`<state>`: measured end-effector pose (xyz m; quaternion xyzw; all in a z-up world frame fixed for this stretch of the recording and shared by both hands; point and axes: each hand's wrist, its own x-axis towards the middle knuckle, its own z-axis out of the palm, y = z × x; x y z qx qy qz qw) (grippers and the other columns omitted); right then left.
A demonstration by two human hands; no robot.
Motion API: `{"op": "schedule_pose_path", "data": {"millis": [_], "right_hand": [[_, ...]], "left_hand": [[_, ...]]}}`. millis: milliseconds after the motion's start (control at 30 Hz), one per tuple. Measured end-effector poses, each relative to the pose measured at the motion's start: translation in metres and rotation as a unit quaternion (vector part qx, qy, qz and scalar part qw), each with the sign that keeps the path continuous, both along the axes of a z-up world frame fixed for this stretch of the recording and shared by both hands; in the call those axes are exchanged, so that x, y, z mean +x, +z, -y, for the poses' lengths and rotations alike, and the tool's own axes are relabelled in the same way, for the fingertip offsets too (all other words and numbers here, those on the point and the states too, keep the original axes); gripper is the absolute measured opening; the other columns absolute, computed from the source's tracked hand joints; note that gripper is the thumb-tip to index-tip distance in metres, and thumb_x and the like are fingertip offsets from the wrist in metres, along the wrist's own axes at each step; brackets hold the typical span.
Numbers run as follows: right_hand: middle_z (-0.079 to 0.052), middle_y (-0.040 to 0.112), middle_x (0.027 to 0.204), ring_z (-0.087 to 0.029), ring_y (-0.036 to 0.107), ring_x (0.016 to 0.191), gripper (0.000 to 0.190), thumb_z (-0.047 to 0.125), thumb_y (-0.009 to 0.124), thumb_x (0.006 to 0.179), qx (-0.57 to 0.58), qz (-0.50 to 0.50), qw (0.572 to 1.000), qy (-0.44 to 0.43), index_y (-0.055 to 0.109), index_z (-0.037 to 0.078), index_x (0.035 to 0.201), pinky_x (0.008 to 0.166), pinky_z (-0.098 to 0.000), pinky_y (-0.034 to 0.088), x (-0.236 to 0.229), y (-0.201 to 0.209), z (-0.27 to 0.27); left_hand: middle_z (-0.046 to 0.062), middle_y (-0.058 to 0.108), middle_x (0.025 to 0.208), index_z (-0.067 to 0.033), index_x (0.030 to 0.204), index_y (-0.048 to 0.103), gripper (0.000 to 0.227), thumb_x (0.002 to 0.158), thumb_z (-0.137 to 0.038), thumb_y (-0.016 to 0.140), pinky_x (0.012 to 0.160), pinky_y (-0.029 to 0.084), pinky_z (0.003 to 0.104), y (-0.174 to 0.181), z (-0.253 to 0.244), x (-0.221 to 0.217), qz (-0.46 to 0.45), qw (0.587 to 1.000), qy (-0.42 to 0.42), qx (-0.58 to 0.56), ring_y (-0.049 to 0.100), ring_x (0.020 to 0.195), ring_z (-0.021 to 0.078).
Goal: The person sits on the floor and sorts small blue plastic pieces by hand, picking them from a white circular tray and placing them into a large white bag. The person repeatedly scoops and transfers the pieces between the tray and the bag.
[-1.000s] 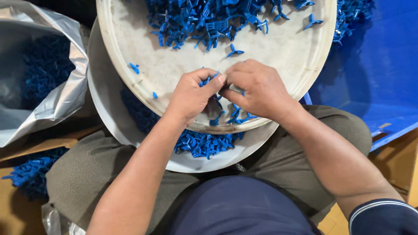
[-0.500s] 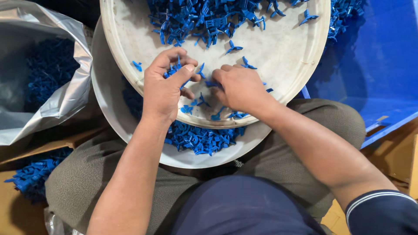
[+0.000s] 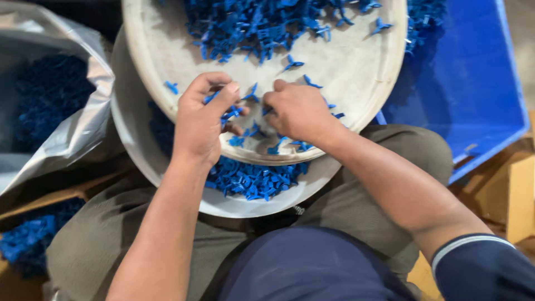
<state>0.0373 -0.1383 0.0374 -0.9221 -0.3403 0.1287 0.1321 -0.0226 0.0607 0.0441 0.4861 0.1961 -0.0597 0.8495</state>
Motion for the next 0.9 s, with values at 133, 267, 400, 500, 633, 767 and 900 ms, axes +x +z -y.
{"op": "schedule_pose_path", "data": {"millis": [133, 267, 400, 500, 633, 767, 900], "right_hand": [[-0.013, 0.071, 0.086, -0.038, 0.068, 0.082, 0.019, 0.024, 0.077, 0.069, 0.052, -0.050, 0.997, 0.024, 0.071, 0.010, 0.081, 0.067, -0.0508, 0.053, 0.004, -0.011, 0.000], [-0.008, 0.074, 0.081, -0.030, 0.071, 0.080, 0.015, 0.021, 0.079, 0.074, 0.094, -0.119, 0.987, -0.046, 0.074, 0.011, 0.084, 0.067, -0.0443, 0.054, 0.005, -0.002, 0.000], [-0.001, 0.072, 0.090, -0.010, 0.066, 0.075, 0.028, 0.021, 0.085, 0.079, 0.301, -0.259, 0.914, -0.078, 0.070, 0.009, 0.100, 0.065, -0.0275, 0.054, 0.015, 0.019, 0.011], [0.002, 0.069, 0.111, -0.004, 0.064, 0.083, 0.043, 0.019, 0.083, 0.084, 0.350, -0.259, 0.900, -0.027, 0.066, 0.010, 0.123, 0.071, -0.0224, 0.055, 0.035, 0.026, 0.036], [-0.004, 0.075, 0.103, -0.015, 0.068, 0.085, 0.023, 0.019, 0.081, 0.096, 0.247, -0.051, 0.964, -0.087, 0.073, 0.008, 0.115, 0.076, -0.0305, 0.056, 0.066, 0.028, 0.082], [-0.009, 0.074, 0.092, -0.029, 0.070, 0.084, 0.019, 0.023, 0.078, 0.092, 0.069, 0.010, 0.997, -0.029, 0.076, 0.008, 0.103, 0.073, -0.0414, 0.053, 0.062, 0.031, 0.106], [-0.009, 0.073, 0.091, -0.031, 0.070, 0.084, 0.013, 0.023, 0.075, 0.094, 0.042, 0.013, 0.999, -0.017, 0.077, 0.011, 0.100, 0.074, -0.0437, 0.053, 0.054, 0.035, 0.101]], "left_hand": [[0.004, 0.068, 0.088, -0.0094, 0.108, 0.064, 0.018, 0.096, -0.022, 0.070, 0.048, 0.054, 0.031, -0.009, 0.000, -0.004, -0.039, 0.999, -0.014, -0.025, 0.070, 0.072, 0.0187], [0.004, 0.067, 0.087, -0.0113, 0.111, 0.063, 0.024, 0.095, -0.028, 0.068, 0.048, 0.054, 0.034, -0.020, 0.006, 0.000, -0.062, 0.998, -0.017, -0.027, 0.071, 0.073, 0.0208], [0.004, 0.067, 0.086, -0.0084, 0.111, 0.063, 0.037, 0.101, -0.044, 0.058, 0.047, 0.054, 0.034, -0.029, 0.019, -0.004, -0.078, 0.994, 0.026, -0.073, 0.070, 0.071, 0.0208], [0.006, 0.068, 0.085, -0.0075, 0.110, 0.064, 0.045, 0.098, -0.049, 0.055, 0.045, 0.056, 0.036, -0.025, 0.032, -0.004, -0.065, 0.984, 0.026, -0.163, 0.070, 0.070, 0.0213], [0.007, 0.065, 0.086, -0.0085, 0.111, 0.062, 0.026, 0.097, -0.029, 0.067, 0.042, 0.049, 0.032, -0.020, 0.033, 0.004, -0.003, 0.987, 0.023, -0.162, 0.070, 0.072, 0.0234], [0.007, 0.064, 0.084, -0.0076, 0.103, 0.061, 0.016, 0.096, -0.013, 0.074, 0.040, 0.041, 0.026, -0.015, 0.021, 0.015, 0.008, 0.994, 0.041, -0.098, 0.069, 0.071, 0.0220], [0.006, 0.064, 0.083, -0.0067, 0.100, 0.065, 0.009, 0.099, -0.013, 0.072, 0.043, 0.045, 0.029, -0.012, 0.016, 0.028, 0.063, 0.997, 0.024, -0.027, 0.071, 0.072, 0.0223]]}}
